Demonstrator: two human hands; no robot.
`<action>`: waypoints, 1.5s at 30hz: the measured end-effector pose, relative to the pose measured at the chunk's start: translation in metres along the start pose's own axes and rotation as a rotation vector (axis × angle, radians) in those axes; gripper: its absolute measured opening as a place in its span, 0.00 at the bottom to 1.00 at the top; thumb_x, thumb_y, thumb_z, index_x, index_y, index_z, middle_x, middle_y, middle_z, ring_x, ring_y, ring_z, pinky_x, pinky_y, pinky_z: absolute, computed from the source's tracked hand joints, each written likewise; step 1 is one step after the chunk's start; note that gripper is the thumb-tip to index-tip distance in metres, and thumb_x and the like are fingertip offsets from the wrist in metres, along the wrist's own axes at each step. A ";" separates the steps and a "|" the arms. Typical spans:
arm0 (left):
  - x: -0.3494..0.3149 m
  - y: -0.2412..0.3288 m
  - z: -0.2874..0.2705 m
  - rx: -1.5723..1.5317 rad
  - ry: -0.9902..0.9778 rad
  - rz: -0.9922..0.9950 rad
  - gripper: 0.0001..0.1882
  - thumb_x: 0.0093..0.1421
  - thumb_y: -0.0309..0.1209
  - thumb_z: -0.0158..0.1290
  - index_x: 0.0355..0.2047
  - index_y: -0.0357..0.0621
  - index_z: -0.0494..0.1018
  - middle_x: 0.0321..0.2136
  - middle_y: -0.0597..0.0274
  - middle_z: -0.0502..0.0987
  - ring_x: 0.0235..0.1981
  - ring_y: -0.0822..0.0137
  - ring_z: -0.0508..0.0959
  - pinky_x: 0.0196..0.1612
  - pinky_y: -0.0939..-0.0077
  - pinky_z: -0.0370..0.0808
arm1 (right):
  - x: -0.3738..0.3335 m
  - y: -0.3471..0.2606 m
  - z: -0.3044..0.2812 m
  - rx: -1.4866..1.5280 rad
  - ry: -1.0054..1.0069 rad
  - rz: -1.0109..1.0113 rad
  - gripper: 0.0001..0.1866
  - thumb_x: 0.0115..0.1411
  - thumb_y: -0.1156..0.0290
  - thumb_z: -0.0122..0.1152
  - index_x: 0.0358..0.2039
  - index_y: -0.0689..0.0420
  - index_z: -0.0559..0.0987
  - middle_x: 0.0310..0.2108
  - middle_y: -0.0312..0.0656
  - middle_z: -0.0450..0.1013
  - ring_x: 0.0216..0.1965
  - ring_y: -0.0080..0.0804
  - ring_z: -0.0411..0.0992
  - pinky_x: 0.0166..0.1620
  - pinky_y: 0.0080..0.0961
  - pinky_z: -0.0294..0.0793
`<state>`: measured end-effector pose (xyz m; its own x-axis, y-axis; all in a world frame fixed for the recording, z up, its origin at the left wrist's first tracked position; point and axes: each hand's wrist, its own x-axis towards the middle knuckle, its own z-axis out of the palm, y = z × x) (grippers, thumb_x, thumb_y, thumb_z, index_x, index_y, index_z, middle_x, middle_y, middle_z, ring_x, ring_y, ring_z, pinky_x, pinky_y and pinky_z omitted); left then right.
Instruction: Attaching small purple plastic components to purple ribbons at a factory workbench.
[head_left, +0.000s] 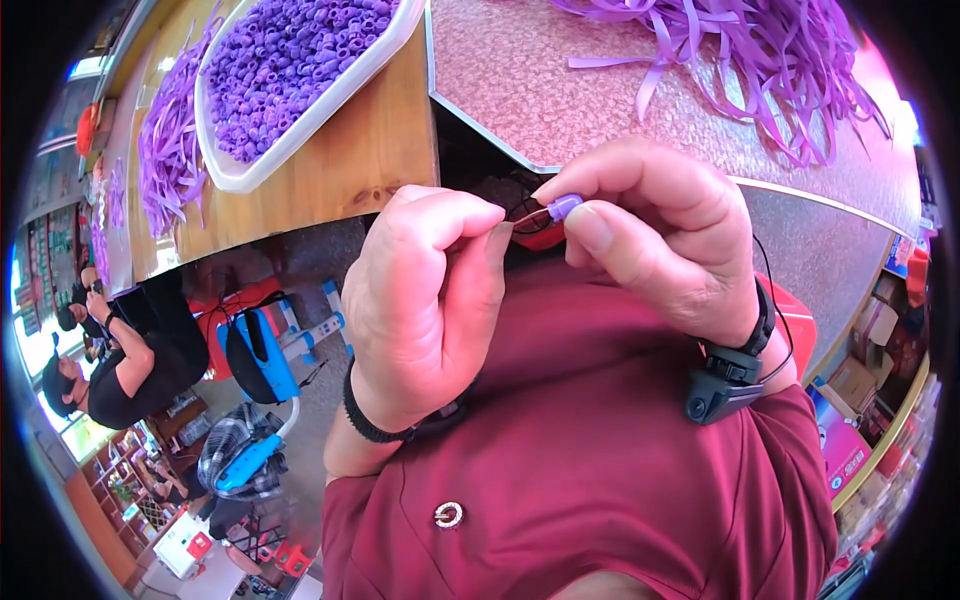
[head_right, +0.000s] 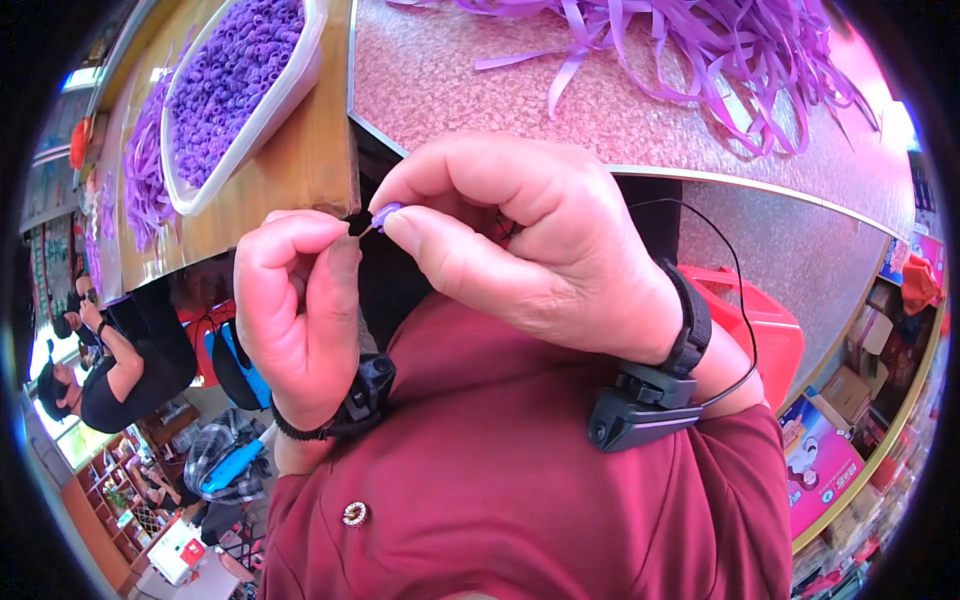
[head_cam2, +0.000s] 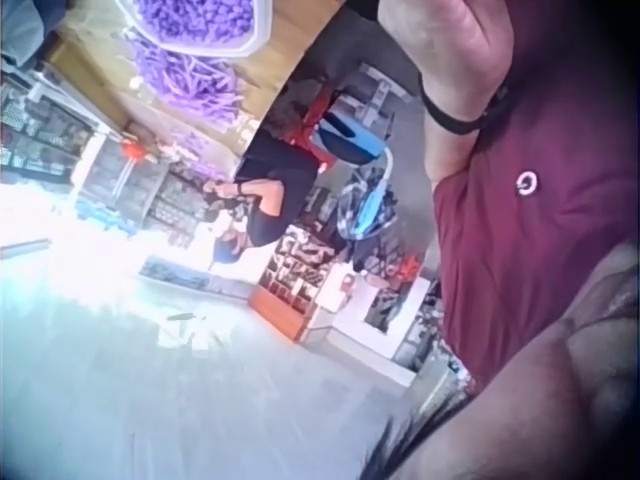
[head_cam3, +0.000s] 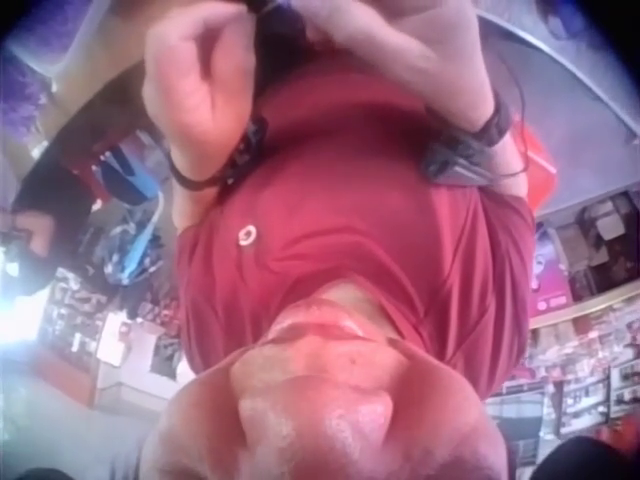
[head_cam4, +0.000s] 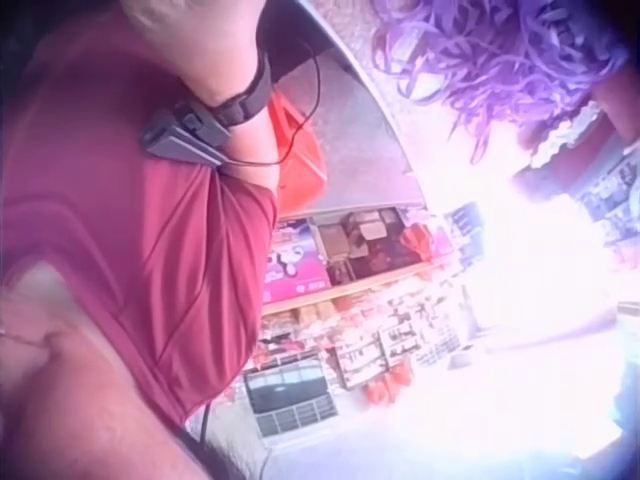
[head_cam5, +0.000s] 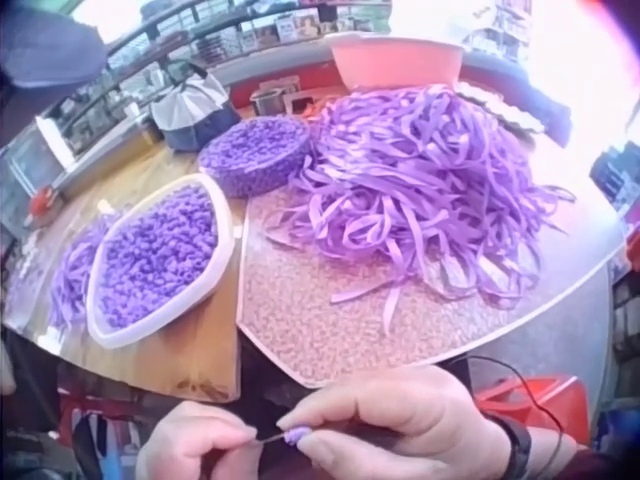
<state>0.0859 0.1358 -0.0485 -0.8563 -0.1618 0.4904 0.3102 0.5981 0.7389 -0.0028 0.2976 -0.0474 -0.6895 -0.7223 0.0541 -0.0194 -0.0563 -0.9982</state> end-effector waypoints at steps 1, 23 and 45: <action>0.000 0.000 -0.002 0.000 0.003 -0.003 0.10 0.51 0.14 0.53 0.33 0.35 0.69 0.25 0.55 0.72 0.22 0.62 0.73 0.25 0.75 0.69 | 0.001 0.001 0.001 -0.060 0.006 -0.033 0.08 0.58 0.79 0.51 0.37 0.63 0.76 0.24 0.33 0.71 0.24 0.13 0.66 0.27 0.11 0.65; -0.008 -0.004 -0.008 0.055 -0.021 0.010 0.11 0.49 0.14 0.54 0.33 0.36 0.70 0.25 0.55 0.73 0.22 0.61 0.73 0.25 0.75 0.70 | 0.006 0.010 0.010 -0.042 -0.023 -0.054 0.08 0.55 0.80 0.54 0.36 0.63 0.77 0.24 0.34 0.72 0.24 0.17 0.68 0.28 0.13 0.67; -0.016 -0.042 -0.028 -0.006 -0.044 -0.163 0.10 0.53 0.17 0.50 0.37 0.36 0.73 0.27 0.56 0.74 0.26 0.65 0.74 0.30 0.77 0.71 | 0.158 -0.072 -0.044 -0.804 -0.017 -0.203 0.14 0.55 0.67 0.57 0.36 0.65 0.76 0.23 0.37 0.72 0.25 0.18 0.68 0.29 0.19 0.68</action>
<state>0.0982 0.0907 -0.0744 -0.9127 -0.2214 0.3434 0.1684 0.5619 0.8099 -0.1419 0.2178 0.0319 -0.6061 -0.7616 0.2295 -0.6583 0.3184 -0.6821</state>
